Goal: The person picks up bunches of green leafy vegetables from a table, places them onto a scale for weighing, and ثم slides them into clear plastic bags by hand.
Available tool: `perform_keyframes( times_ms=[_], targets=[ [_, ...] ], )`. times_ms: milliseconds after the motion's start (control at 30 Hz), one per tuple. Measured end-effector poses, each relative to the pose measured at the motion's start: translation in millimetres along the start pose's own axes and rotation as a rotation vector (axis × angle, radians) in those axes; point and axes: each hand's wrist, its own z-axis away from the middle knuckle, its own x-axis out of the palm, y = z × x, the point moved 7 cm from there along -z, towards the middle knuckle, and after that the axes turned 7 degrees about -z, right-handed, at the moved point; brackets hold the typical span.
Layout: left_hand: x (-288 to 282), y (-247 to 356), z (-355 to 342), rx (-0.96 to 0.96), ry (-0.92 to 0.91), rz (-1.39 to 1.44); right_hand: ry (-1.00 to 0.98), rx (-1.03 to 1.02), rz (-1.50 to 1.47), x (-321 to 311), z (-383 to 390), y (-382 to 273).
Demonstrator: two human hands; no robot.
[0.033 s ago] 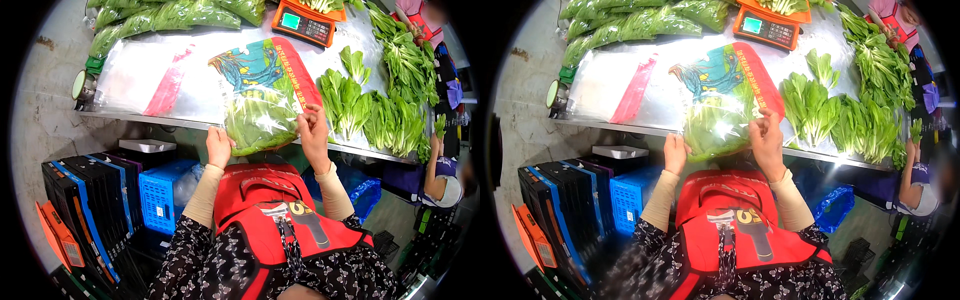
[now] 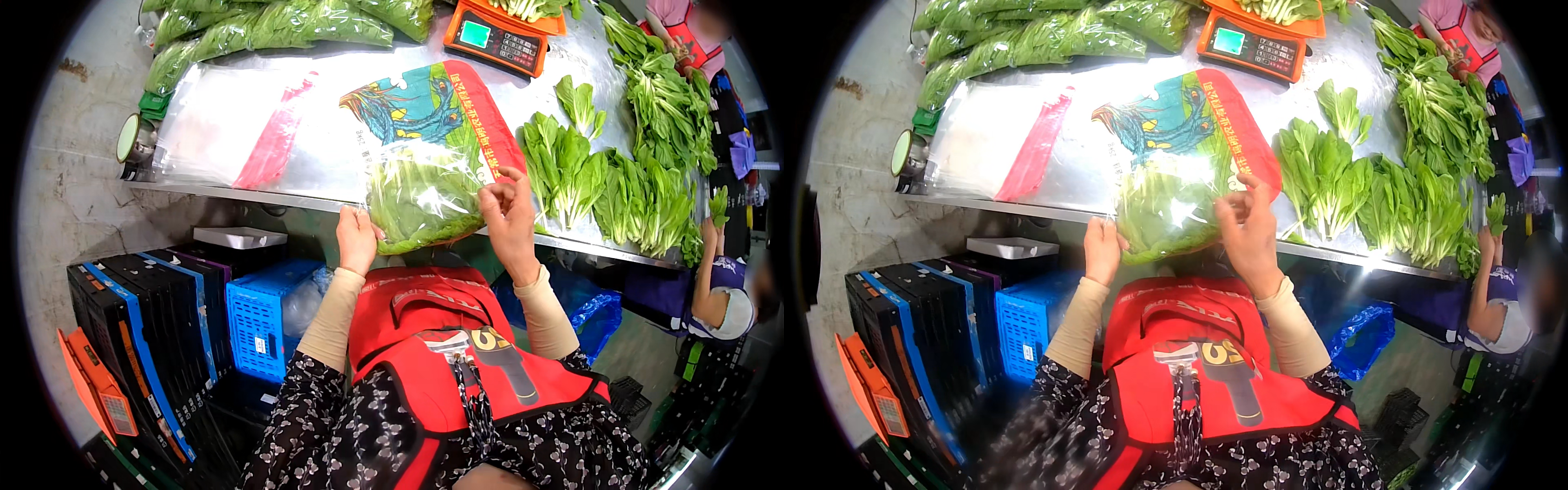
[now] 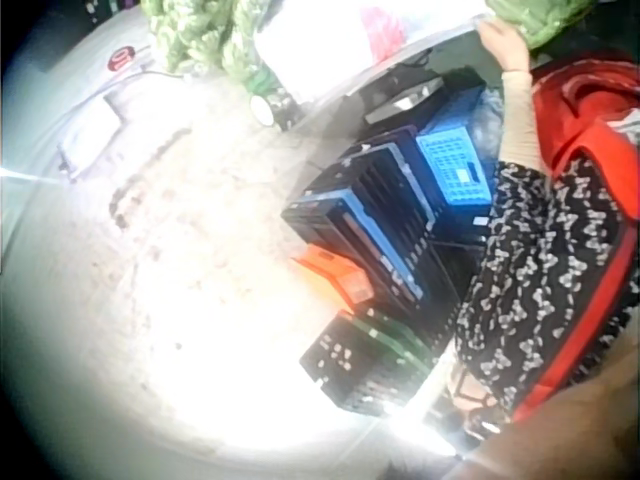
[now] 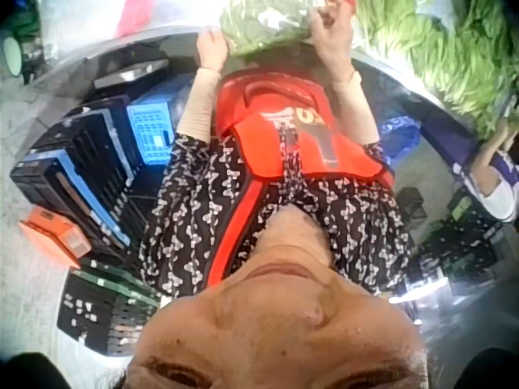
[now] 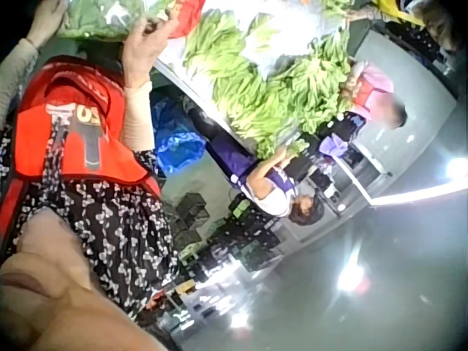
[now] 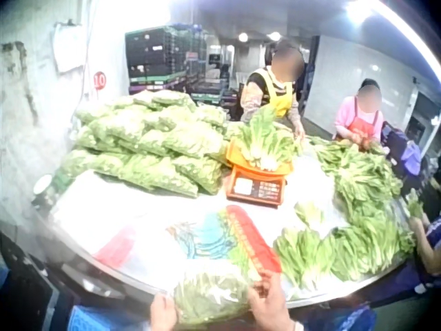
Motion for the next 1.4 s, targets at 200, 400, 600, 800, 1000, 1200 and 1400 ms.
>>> perform_keyframes(
  times_ms=[200,400,600,800,1000,1200,1400],
  targets=[
    [-2,3,-2,-0.064,-0.008,-0.012,-0.029,-0.412,0.58,24,-14,-50],
    [4,7,-4,-0.048,0.014,-0.062,-0.714,-0.805,0.614,113,46,-52],
    [6,-5,2,-0.166,0.015,0.044,-0.791,-0.624,0.812,123,16,0],
    [-5,0,2,-0.114,0.061,0.098,-0.695,-0.586,0.882,116,-14,14],
    [-15,139,13,0.572,0.206,-0.147,-0.658,-0.532,0.867,112,-25,21],
    [65,74,-29,0.308,-0.089,-0.558,-0.601,-0.464,0.783,105,-41,48],
    [61,60,-41,0.235,-0.016,-0.65,-0.493,-0.4,0.715,85,-49,51]
  ],
)
